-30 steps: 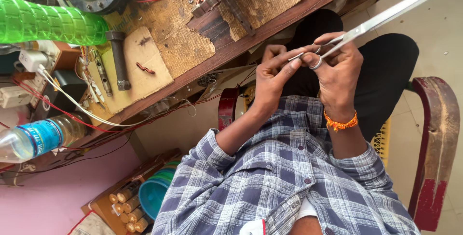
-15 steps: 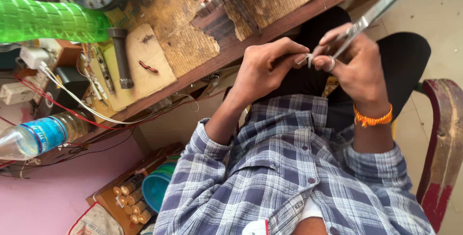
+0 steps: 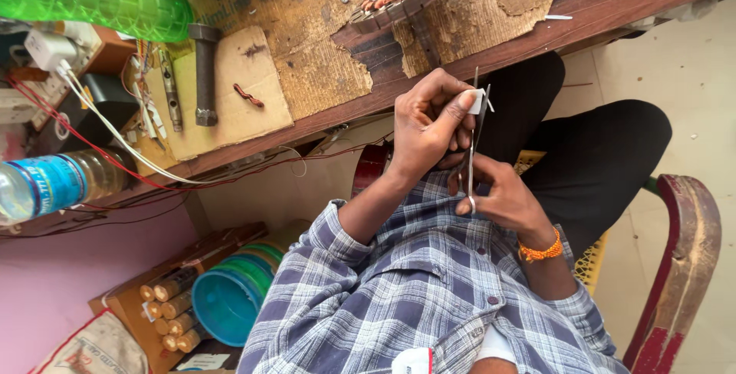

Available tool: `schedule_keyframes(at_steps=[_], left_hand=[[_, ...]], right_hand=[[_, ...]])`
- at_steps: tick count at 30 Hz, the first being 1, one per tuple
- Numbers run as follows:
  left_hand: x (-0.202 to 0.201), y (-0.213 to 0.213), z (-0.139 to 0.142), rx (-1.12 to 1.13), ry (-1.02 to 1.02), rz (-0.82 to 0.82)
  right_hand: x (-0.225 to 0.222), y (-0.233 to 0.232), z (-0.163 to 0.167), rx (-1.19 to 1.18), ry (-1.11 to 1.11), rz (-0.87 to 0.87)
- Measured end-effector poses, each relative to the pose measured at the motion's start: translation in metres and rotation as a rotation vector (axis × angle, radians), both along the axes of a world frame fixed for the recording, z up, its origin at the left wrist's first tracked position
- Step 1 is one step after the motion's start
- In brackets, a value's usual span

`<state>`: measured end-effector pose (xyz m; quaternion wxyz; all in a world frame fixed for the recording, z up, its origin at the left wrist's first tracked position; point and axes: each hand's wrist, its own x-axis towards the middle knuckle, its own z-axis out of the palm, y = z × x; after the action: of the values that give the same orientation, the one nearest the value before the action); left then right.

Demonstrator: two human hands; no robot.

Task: The person is repairing an electric motor stator. They use a screwdriver to adjust copper windings, cut small white plastic tubes with scissors, and insert them into the stator slots. They also use pliers to manipulate the wires.

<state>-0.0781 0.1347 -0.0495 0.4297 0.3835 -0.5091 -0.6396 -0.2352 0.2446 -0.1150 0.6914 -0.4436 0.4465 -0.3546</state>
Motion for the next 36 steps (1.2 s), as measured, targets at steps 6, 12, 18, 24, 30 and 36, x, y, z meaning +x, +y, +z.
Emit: schedule_keyframes(at_steps=[6,12,18,24,30,36], left_hand=[[0.0,0.005,0.011,0.093,-0.053,-0.051],[0.0,0.007,0.013,0.073,-0.05,-0.051],[0.003,0.008,0.009,0.115,-0.037,-0.051],[0.007,0.003,-0.001,0.233,0.164,-0.153],[0.007,0.0,-0.011,0.286,0.292,-0.198],[0.007,0.01,-0.012,0.036,-0.087,-0.267]], right_hand=[[-0.005,0.003,-0.003,0.03,0.013,-0.113],[-0.007,0.004,-0.003,0.022,0.018,-0.168],[-0.001,0.006,-0.006,0.009,0.022,-0.21],[-0.004,0.015,-0.004,-0.052,-0.037,-0.369],[-0.019,0.001,0.032,-0.263,-0.101,-0.638],[-0.029,-0.025,0.066,-0.312,-0.087,-0.661]])
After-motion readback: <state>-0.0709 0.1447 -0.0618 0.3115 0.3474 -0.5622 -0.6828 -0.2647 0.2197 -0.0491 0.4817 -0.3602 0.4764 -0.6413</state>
